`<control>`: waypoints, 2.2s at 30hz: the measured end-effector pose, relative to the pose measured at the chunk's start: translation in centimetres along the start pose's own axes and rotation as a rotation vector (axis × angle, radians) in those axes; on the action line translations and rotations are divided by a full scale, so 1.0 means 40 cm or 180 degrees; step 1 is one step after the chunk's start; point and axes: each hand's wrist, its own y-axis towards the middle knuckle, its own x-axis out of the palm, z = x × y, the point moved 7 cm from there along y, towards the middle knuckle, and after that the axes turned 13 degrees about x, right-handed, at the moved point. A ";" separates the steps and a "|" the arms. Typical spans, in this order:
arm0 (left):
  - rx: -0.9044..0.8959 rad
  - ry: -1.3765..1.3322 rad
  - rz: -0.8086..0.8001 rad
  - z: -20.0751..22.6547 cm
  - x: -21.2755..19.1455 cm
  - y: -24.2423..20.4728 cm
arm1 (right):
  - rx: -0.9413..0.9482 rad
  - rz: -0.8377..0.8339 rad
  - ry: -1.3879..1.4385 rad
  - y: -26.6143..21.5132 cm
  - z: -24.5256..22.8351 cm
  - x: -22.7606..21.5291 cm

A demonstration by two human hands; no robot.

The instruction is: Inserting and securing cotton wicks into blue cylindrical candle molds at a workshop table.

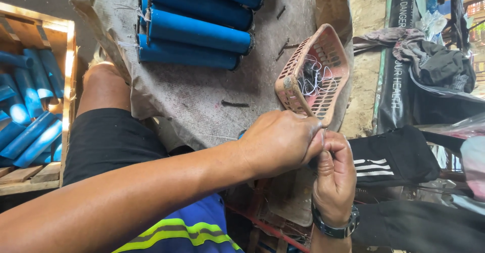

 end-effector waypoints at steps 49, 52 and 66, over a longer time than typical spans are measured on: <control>-0.1130 -0.1755 -0.0251 -0.056 0.008 -0.001 | 0.1086 -0.0418 0.1665 0.007 0.026 0.017; -0.1172 -0.1694 -0.0361 -0.059 0.009 0.007 | 0.1235 -0.0383 0.1818 0.002 0.041 0.013; -0.0738 -0.1843 -0.1271 -0.053 0.034 0.058 | 0.1409 -0.0156 0.2143 -0.010 0.059 0.016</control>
